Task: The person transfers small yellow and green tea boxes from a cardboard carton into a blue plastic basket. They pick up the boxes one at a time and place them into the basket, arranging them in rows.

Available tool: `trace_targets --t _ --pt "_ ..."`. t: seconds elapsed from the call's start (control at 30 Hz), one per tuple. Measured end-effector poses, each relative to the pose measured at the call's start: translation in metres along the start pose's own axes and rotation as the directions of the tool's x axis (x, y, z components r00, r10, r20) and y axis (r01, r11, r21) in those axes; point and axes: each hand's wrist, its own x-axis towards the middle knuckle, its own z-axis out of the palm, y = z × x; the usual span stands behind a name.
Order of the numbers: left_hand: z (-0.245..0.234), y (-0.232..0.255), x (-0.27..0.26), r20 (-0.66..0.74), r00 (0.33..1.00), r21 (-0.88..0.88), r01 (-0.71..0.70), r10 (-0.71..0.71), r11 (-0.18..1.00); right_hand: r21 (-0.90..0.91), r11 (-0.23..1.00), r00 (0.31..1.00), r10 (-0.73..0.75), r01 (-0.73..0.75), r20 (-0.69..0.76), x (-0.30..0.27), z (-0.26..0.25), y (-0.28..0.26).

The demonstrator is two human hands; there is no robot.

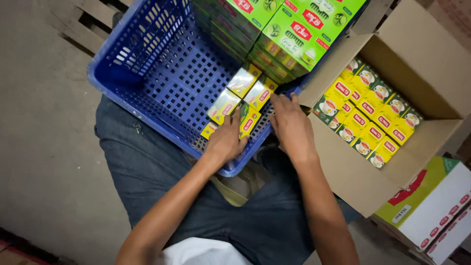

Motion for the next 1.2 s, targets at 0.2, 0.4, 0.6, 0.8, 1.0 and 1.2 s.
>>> trace_targets --t 0.2,0.4,0.6,0.8,1.0,1.2 --pt "0.061 -0.056 0.032 -0.161 0.933 0.623 -0.158 0.323 0.766 0.046 0.998 0.998 -0.029 0.032 -0.064 0.001 0.005 0.005" --pt "0.045 -0.033 0.030 -0.244 0.894 0.574 -0.178 0.375 0.799 0.009 1.000 0.999 -0.020 0.021 -0.040 -0.001 0.005 0.001" --pt "0.074 -0.052 0.064 -0.396 0.663 0.798 -0.093 0.635 0.595 -0.036 0.998 0.996 -0.050 0.048 -0.070 -0.002 0.012 0.005" --pt "0.041 -0.034 0.048 -0.369 0.750 0.782 -0.069 0.549 0.619 0.021 0.999 0.994 -0.039 0.042 -0.103 -0.004 0.004 0.002" --pt "-0.037 -0.021 0.055 -0.018 0.997 0.181 0.080 -0.078 0.980 -0.018 0.998 0.989 -0.061 0.059 -0.133 -0.006 0.011 0.005" --pt "-0.039 -0.056 0.081 0.065 0.998 -0.140 -0.009 0.019 0.990 -0.072 0.997 0.997 -0.040 0.036 -0.060 -0.004 0.014 0.006"
